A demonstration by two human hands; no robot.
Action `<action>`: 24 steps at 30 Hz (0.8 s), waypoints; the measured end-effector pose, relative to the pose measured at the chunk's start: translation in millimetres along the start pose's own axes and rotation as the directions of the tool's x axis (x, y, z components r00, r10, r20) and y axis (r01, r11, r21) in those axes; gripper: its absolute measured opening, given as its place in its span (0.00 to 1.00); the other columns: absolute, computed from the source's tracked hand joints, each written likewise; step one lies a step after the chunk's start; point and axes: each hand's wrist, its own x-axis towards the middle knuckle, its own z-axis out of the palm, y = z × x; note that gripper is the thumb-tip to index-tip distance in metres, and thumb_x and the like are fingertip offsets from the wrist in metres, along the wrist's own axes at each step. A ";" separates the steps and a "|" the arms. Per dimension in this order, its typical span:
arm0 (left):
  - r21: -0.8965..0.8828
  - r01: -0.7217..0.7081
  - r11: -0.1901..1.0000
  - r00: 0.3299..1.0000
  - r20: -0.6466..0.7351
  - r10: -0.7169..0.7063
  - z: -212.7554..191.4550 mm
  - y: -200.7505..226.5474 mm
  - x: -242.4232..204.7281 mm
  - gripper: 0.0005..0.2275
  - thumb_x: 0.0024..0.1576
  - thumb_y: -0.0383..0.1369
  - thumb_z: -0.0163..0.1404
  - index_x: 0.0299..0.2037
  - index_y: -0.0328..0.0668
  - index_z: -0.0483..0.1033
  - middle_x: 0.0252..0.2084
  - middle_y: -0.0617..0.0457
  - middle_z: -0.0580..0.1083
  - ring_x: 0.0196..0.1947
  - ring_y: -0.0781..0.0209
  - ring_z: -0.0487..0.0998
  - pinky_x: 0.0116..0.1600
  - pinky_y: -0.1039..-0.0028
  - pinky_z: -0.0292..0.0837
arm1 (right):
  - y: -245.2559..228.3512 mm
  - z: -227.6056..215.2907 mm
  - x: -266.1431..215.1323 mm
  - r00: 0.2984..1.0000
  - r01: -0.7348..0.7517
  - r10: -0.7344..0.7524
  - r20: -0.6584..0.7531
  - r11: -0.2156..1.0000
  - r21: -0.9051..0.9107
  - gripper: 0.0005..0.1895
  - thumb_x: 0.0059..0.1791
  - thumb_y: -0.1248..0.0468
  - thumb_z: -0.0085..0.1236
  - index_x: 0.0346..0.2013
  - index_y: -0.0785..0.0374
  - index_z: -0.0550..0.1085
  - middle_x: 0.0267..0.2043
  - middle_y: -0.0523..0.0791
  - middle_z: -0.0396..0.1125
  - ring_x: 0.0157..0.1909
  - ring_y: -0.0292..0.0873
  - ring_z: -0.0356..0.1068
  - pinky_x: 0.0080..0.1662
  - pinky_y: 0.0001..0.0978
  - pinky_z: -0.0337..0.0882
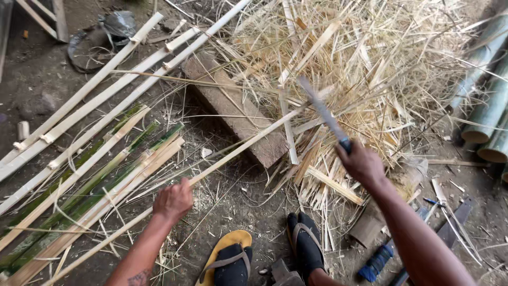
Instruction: The person uses a machete to split long bamboo poles into thin strips. They hold the bamboo against a wooden block and repeatedly strike it with the machete to separate the material. The resulting strips are placed on the ground.
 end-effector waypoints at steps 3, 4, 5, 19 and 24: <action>0.032 0.027 0.999 1.000 -0.010 -0.027 2.2 -7.5 -13.5 0.13 0.67 0.36 0.32 0.39 0.39 0.69 0.14 0.55 0.66 0.09 0.66 0.63 0.10 0.70 0.59 | -10.2 -4.7 -16.1 1.000 -0.017 0.017 0.011 1.000 -0.020 0.27 0.56 0.39 0.43 0.47 0.61 0.68 0.25 0.48 0.69 0.17 0.37 0.59 0.18 0.32 0.64; 0.025 0.018 1.000 0.999 -0.045 -0.017 3.9 -5.4 -9.0 0.13 0.68 0.36 0.32 0.41 0.38 0.68 0.13 0.55 0.66 0.09 0.66 0.64 0.10 0.70 0.60 | -18.0 -0.2 -24.5 0.995 0.013 -0.010 0.104 0.999 -0.029 0.25 0.55 0.40 0.44 0.47 0.59 0.68 0.25 0.47 0.70 0.16 0.37 0.60 0.18 0.32 0.65; 0.032 0.027 0.999 0.999 -0.037 -0.026 5.2 -5.5 -2.8 0.12 0.67 0.35 0.32 0.40 0.39 0.68 0.13 0.55 0.66 0.10 0.66 0.64 0.11 0.70 0.61 | -27.3 8.7 -32.2 0.980 0.043 -0.036 0.196 0.998 -0.035 0.24 0.54 0.41 0.44 0.48 0.58 0.68 0.25 0.47 0.70 0.16 0.36 0.61 0.18 0.31 0.67; -0.230 0.250 0.940 0.934 0.314 -0.171 -27.4 -19.7 -9.8 0.13 0.64 0.43 0.39 0.34 0.52 0.75 0.17 0.58 0.65 0.17 0.63 0.64 0.25 0.68 0.59 | 6.5 -13.9 2.6 0.999 -0.002 0.001 -0.052 1.000 -0.028 0.29 0.55 0.40 0.44 0.45 0.65 0.72 0.21 0.44 0.66 0.13 0.33 0.56 0.14 0.29 0.57; -0.231 0.287 0.930 0.893 0.416 -0.173 -45.3 -19.8 3.4 0.20 0.66 0.48 0.38 0.31 0.43 0.75 0.20 0.60 0.63 0.20 0.64 0.61 0.27 0.68 0.60 | -71.4 68.0 -56.1 0.867 0.439 -0.346 0.358 0.870 -0.223 0.33 0.55 0.36 0.43 0.56 0.61 0.66 0.30 0.45 0.72 0.18 0.35 0.63 0.20 0.29 0.68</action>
